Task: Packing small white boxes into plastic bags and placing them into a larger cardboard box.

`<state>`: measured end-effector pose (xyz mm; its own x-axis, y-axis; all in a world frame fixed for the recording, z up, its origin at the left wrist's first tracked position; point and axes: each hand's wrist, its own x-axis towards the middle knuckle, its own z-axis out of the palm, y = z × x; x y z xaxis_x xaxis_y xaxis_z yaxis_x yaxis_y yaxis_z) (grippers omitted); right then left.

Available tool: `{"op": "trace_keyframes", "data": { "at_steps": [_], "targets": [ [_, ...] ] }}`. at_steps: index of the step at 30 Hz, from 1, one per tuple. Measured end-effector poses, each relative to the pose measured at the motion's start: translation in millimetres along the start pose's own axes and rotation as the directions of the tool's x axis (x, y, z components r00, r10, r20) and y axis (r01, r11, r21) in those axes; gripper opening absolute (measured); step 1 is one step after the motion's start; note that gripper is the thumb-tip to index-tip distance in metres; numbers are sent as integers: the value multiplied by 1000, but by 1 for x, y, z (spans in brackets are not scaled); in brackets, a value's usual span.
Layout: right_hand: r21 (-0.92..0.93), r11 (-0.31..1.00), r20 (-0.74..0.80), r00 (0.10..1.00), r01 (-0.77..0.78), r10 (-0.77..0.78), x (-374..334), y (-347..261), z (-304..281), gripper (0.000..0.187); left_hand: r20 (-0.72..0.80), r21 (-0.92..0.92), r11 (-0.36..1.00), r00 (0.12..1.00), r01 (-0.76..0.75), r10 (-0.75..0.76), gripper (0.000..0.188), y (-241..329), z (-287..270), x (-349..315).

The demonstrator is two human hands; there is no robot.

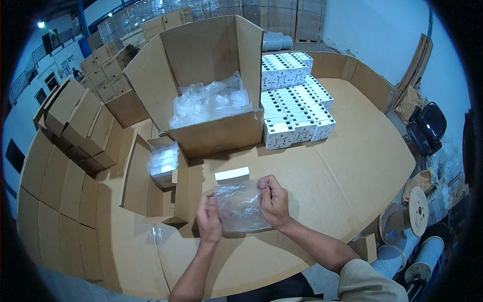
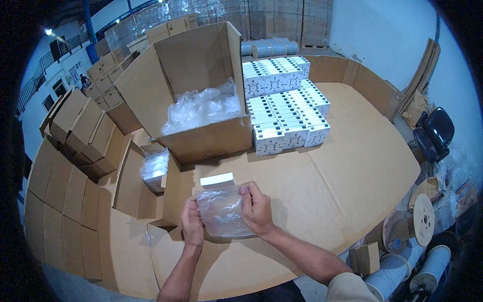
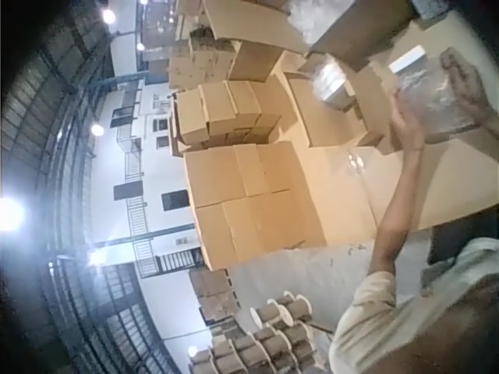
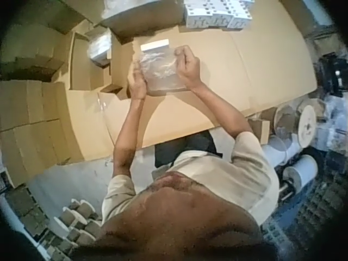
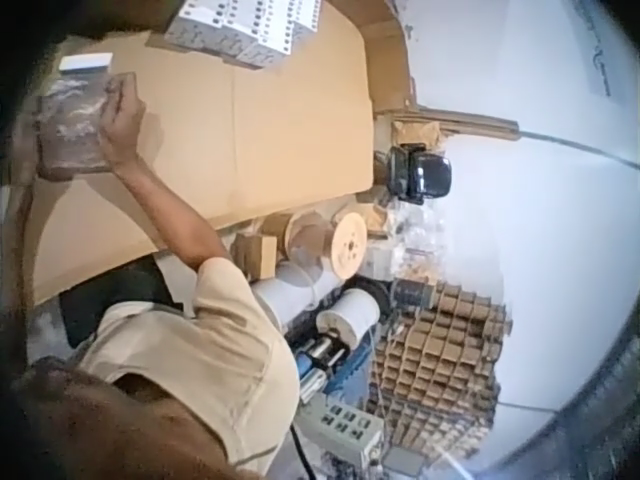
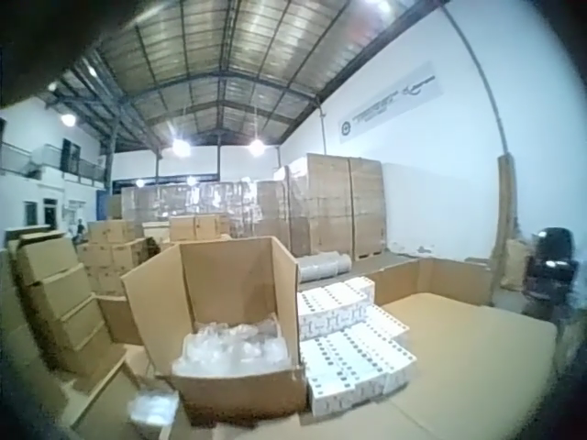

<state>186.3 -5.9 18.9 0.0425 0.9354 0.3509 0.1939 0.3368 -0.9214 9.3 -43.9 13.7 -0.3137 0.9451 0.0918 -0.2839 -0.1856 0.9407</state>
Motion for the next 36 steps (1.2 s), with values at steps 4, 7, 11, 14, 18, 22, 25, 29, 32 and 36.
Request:
{"op": "trace_keyframes", "data": {
  "at_steps": [4,7,11,14,18,22,25,29,32,36],
  "targets": [
    [-24,999,29,999,38,-38,-1,-6,2,22,45,367,928,998,-57,44,28,-9,11,-6],
    [81,996,30,999,-45,43,-3,-14,9,20,-27,363,931,999,-31,44,27,-13,11,-4],
    [249,963,51,995,-101,91,-4,-7,19,23,-56,436,885,977,-163,207,29,-18,12,-1],
    [226,959,172,976,-173,135,-7,1,13,17,-31,496,824,943,-273,331,31,-12,19,-3],
    [191,959,107,975,-211,193,-6,-3,9,18,-57,440,874,965,-207,257,34,-12,13,-5],
    [120,983,48,990,-137,132,-7,-1,10,35,-66,495,848,965,-190,255,36,-9,14,-5],
    [110,992,-4,998,-70,71,-8,5,12,41,-46,535,784,916,-314,398,37,-15,13,0],
    [196,975,31,994,-105,101,-6,11,11,39,-72,468,853,952,-231,298,36,-14,14,0],
    [129,985,86,990,-118,108,-1,-2,8,34,-67,450,862,954,-232,292,35,-16,6,2],
    [184,976,72,992,-117,105,3,6,3,29,-73,248,969,997,-2,21,28,-19,4,0]
  ]
}}
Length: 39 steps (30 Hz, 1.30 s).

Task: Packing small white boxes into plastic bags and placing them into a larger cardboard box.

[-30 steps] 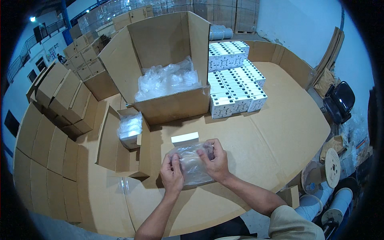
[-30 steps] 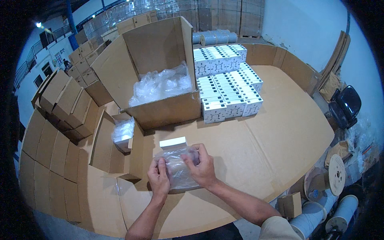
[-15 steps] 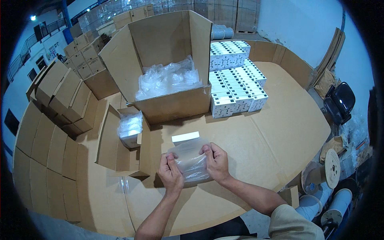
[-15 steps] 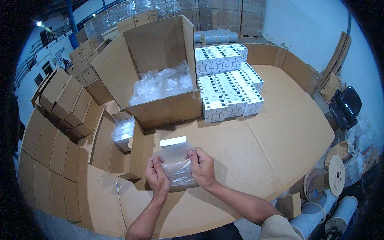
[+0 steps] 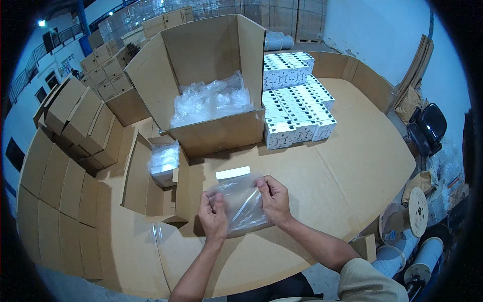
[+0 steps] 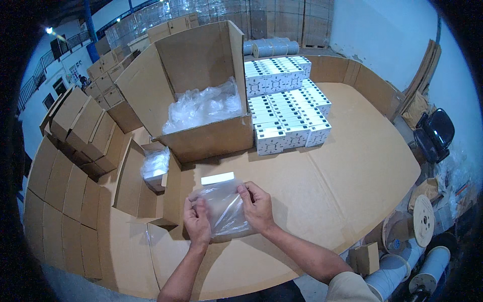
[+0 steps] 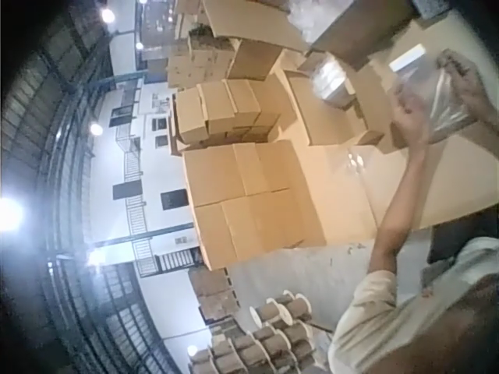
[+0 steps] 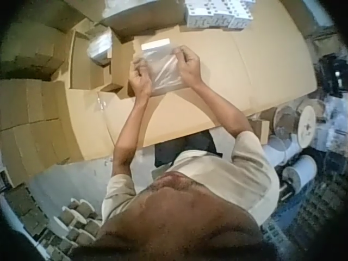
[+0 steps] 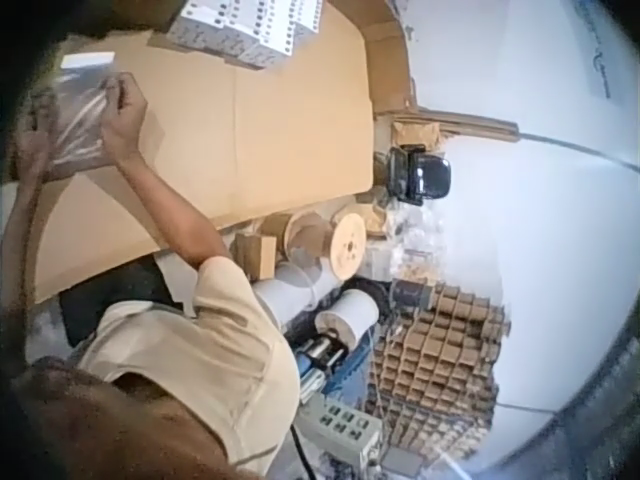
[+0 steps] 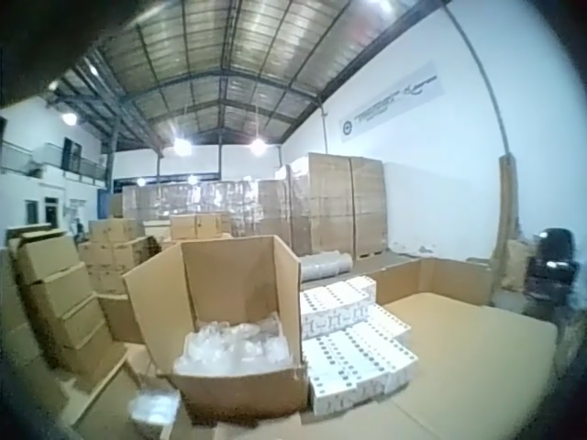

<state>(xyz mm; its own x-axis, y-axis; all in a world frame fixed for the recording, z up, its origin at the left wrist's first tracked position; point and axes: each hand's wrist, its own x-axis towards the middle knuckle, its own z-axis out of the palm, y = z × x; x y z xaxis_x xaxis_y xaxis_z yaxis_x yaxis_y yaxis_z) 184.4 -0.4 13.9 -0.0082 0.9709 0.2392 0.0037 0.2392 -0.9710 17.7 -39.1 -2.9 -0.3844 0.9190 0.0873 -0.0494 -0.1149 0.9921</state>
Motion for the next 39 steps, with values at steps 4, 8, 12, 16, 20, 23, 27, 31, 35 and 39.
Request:
{"op": "trace_keyframes", "data": {
  "at_steps": [4,8,12,16,20,23,27,31,35,39],
  "targets": [
    [62,993,-23,995,-96,97,1,-6,-1,24,58,109,967,973,-230,224,39,9,7,-1],
    [111,994,-116,993,-5,18,11,-3,-13,22,126,23,995,987,-98,94,48,10,6,-1],
    [-80,949,-7,952,305,-306,18,-13,-20,20,156,23,999,987,-32,28,51,7,3,-2],
    [-299,855,159,906,423,-393,19,-24,-25,31,175,35,998,984,-44,37,51,13,5,-2],
    [-310,829,195,884,466,-424,19,-19,-24,26,179,43,995,980,-94,85,51,13,5,-2],
    [-307,828,206,882,470,-424,19,-18,-23,22,170,58,995,983,-79,68,51,13,4,-3],
    [-308,823,207,878,477,-432,19,-18,-23,20,164,40,996,984,-74,67,51,15,5,-3],
    [-317,819,213,877,479,-431,19,-16,-24,19,157,68,995,986,-68,56,51,13,3,-2],
    [-318,827,217,885,463,-412,18,-17,-22,17,149,130,988,987,-80,60,48,7,0,1],
    [-368,765,259,848,529,-462,17,-20,-22,19,129,147,985,989,-95,76,48,-2,-1,5]
  ]
}}
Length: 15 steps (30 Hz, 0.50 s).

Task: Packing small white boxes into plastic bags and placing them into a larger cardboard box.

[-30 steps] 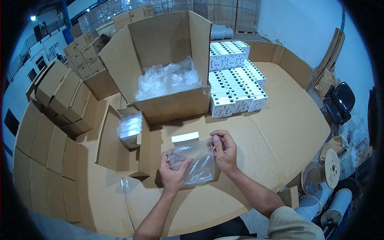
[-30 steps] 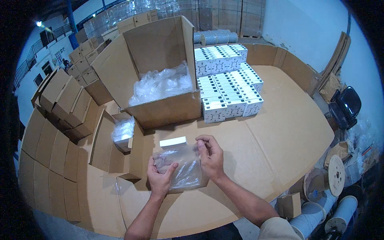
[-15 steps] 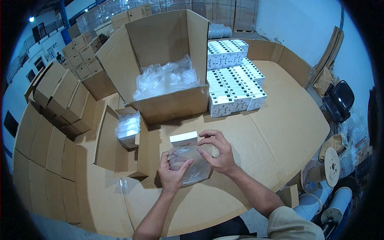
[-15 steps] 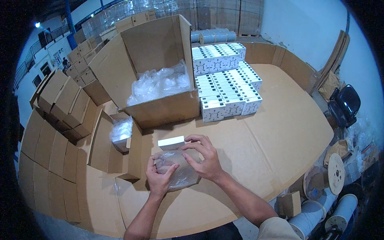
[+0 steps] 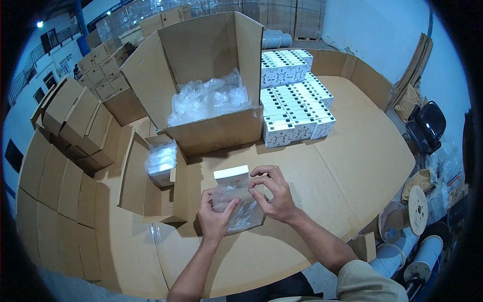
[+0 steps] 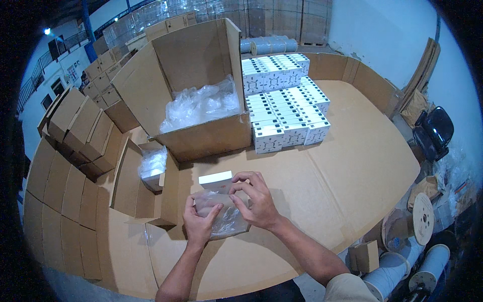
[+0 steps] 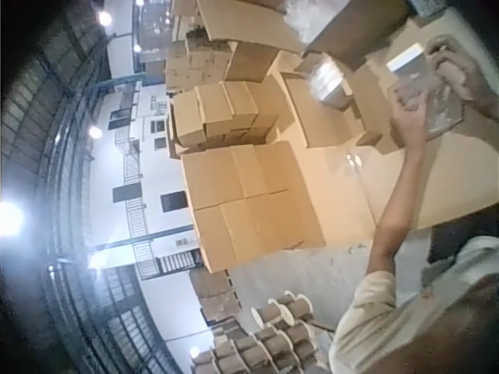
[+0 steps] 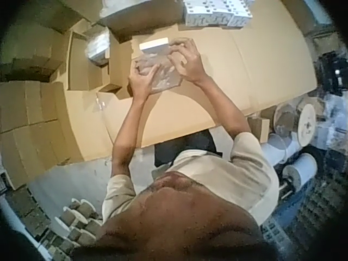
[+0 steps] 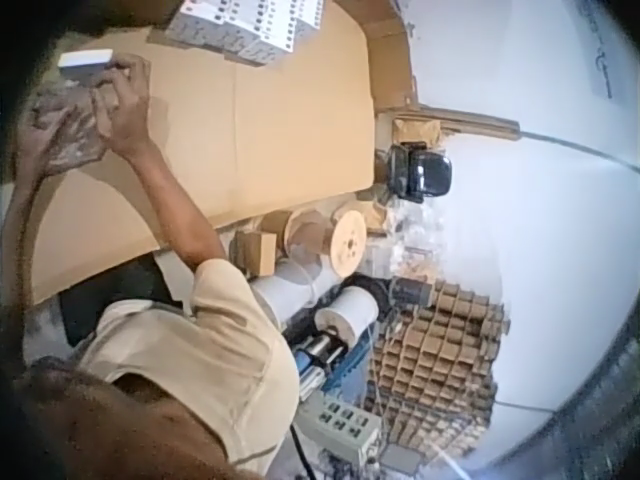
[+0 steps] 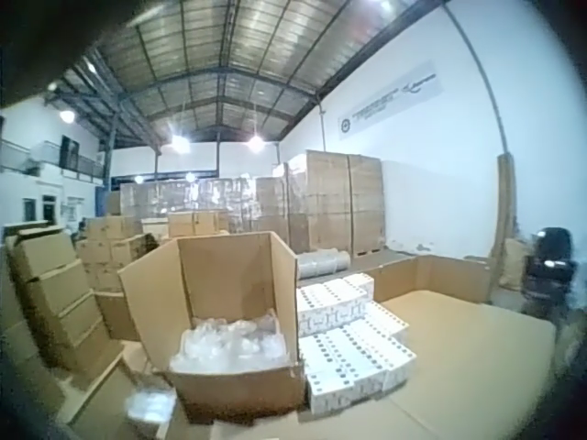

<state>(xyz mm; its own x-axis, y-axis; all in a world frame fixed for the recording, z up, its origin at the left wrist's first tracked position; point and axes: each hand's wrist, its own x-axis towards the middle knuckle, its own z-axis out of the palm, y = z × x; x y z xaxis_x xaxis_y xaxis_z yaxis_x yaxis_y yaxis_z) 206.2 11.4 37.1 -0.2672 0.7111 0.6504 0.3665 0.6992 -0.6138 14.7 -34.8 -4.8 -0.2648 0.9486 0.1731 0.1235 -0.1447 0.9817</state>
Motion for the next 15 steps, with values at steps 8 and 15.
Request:
{"op": "trace_keyframes", "data": {
  "at_steps": [8,15],
  "targets": [
    [-116,965,50,972,234,-230,-2,2,-2,26,26,49,996,997,78,-79,46,1,0,0],
    [-7,995,168,981,103,-100,-2,-12,-6,22,93,62,998,996,-19,14,45,-5,-3,-1]
  ]
}}
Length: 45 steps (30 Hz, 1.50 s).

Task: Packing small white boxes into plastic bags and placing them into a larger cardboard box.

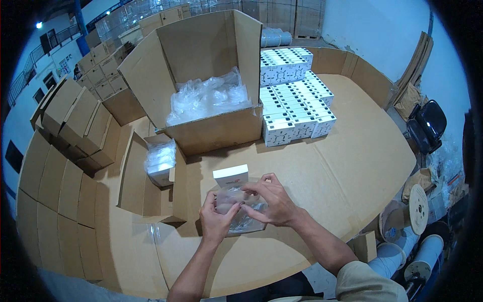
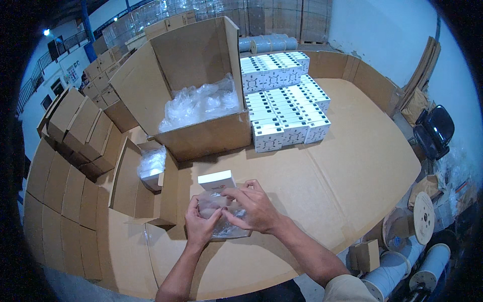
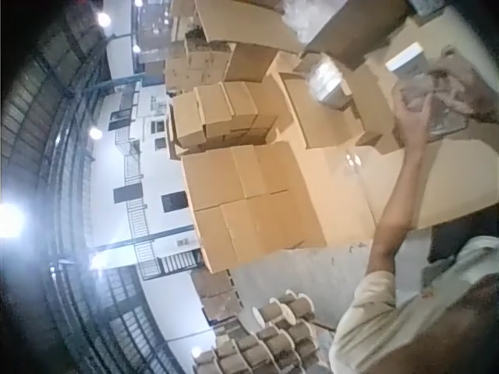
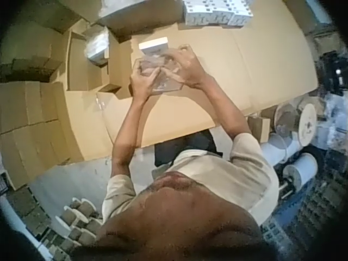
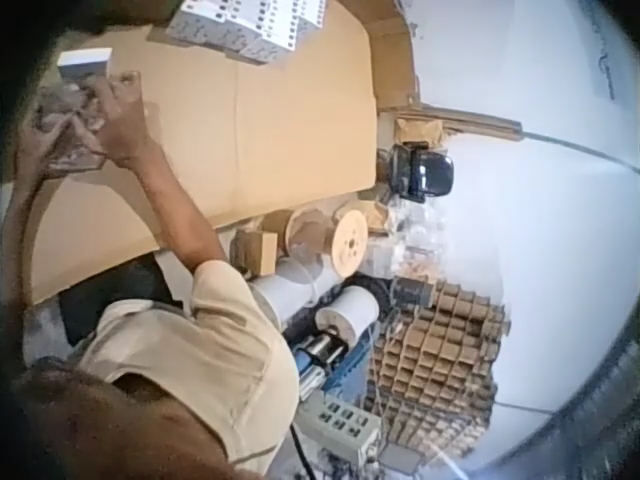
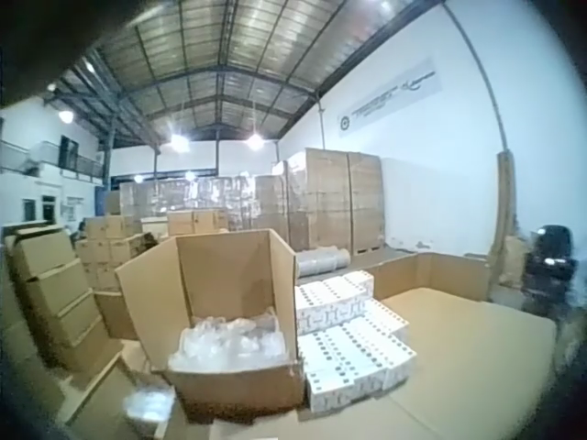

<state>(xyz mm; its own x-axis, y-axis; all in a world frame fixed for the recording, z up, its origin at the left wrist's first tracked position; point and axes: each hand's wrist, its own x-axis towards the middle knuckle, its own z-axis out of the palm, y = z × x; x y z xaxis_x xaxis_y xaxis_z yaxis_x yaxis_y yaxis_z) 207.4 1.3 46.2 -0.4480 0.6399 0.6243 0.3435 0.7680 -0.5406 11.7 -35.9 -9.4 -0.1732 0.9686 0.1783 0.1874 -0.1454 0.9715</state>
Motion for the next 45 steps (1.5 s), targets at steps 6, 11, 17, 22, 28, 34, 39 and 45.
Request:
{"op": "trace_keyframes", "data": {
  "at_steps": [6,11,17,22,28,34,39,45],
  "targets": [
    [14,1000,70,997,-25,24,-6,16,4,18,125,-31,999,992,6,-2,49,24,0,-2],
    [129,984,130,986,-120,103,-2,9,0,14,264,153,985,958,76,-115,52,30,-11,0],
    [191,977,86,993,-99,84,0,7,-6,7,277,174,979,949,105,-151,51,26,-10,2],
    [165,982,-63,992,-94,106,-4,22,-5,11,224,173,978,963,115,-152,55,21,-10,3],
    [605,744,-156,874,-283,460,2,56,1,27,183,111,985,971,135,-154,61,12,-17,8],
    [477,794,34,910,-378,413,7,67,5,42,119,103,975,970,199,-211,57,15,-21,8],
    [529,742,197,910,-412,364,2,64,13,58,131,33,981,972,192,-195,54,22,-22,8],
    [449,809,129,924,-379,361,3,62,15,51,153,-3,982,970,190,-187,51,22,-20,8]
  ]
}}
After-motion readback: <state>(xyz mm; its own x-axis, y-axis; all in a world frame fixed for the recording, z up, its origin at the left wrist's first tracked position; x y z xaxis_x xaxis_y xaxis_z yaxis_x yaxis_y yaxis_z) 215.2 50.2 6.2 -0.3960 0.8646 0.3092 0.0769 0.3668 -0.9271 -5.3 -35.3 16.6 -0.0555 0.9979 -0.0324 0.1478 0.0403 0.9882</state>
